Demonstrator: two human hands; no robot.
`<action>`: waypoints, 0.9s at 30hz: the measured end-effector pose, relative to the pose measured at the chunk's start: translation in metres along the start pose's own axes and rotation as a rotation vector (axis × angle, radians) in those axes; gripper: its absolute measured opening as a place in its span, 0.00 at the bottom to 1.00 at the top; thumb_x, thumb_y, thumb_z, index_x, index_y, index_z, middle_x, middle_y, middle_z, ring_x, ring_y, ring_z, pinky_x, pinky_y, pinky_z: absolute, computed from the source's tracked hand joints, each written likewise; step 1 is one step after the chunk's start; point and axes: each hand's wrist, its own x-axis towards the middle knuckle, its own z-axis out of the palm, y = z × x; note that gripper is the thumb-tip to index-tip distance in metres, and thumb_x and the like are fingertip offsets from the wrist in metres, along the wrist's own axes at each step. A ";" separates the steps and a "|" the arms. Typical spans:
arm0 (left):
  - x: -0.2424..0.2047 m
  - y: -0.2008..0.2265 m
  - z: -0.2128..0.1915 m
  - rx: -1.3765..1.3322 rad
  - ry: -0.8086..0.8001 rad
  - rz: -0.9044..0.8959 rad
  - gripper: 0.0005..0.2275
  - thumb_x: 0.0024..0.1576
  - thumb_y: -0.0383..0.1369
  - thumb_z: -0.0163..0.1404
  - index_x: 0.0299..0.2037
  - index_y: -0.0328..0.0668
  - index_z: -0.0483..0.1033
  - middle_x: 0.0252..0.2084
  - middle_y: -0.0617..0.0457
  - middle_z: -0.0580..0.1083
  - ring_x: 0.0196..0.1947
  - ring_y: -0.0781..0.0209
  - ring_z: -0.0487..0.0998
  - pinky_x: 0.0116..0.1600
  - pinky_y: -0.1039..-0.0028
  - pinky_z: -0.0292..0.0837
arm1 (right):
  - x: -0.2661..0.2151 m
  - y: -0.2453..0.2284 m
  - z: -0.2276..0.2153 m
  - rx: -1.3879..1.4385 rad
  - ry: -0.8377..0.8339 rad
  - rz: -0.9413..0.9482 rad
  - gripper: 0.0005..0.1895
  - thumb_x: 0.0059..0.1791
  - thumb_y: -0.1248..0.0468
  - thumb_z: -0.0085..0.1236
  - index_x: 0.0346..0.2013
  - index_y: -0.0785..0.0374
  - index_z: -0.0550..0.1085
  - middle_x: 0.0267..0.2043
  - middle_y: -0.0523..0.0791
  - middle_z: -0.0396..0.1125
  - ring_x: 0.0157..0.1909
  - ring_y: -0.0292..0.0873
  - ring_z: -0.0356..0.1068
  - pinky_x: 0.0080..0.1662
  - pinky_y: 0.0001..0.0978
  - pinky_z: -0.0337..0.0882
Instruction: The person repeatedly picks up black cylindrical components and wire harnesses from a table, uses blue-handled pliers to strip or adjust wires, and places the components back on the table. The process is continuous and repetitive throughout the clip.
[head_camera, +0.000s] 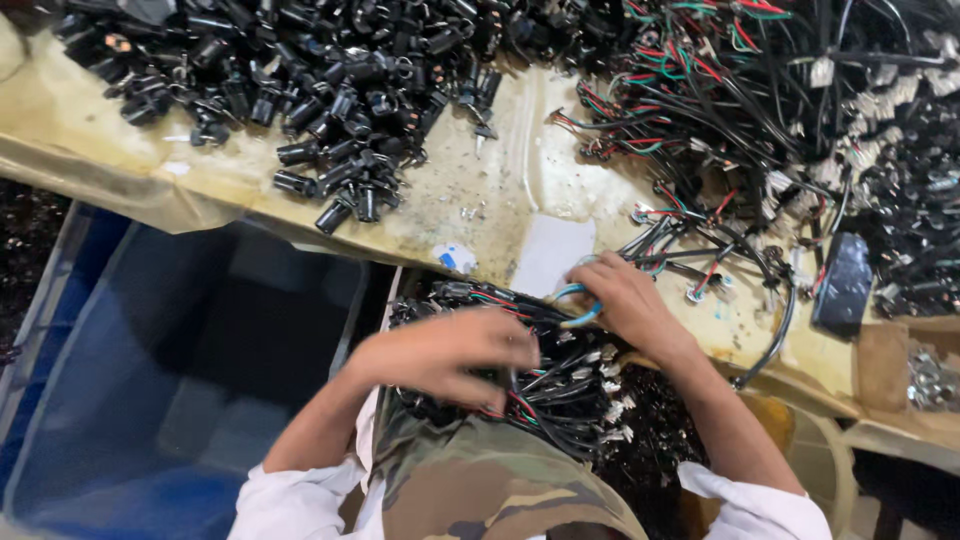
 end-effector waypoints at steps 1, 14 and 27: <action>-0.010 -0.012 -0.004 -0.093 0.054 -0.124 0.20 0.51 0.34 0.64 0.53 0.39 0.77 0.52 0.47 0.77 0.56 0.47 0.77 0.61 0.60 0.70 | -0.002 0.003 0.001 0.021 -0.069 0.063 0.18 0.37 0.62 0.72 0.38 0.60 0.75 0.33 0.44 0.73 0.38 0.48 0.73 0.39 0.39 0.71; -0.037 -0.118 -0.038 0.902 0.898 -0.435 0.15 0.54 0.33 0.63 0.49 0.37 0.78 0.45 0.47 0.76 0.46 0.51 0.74 0.53 0.60 0.66 | 0.013 -0.010 0.078 0.117 0.179 0.392 0.18 0.41 0.64 0.74 0.40 0.59 0.73 0.36 0.48 0.71 0.38 0.56 0.75 0.39 0.46 0.72; 0.027 -0.105 0.052 -0.380 0.813 -0.332 0.21 0.57 0.31 0.62 0.52 0.40 0.61 0.43 0.53 0.70 0.42 0.68 0.70 0.49 0.75 0.69 | -0.010 -0.014 0.074 -0.083 0.172 0.410 0.19 0.40 0.59 0.73 0.37 0.62 0.73 0.37 0.48 0.68 0.43 0.56 0.70 0.41 0.48 0.69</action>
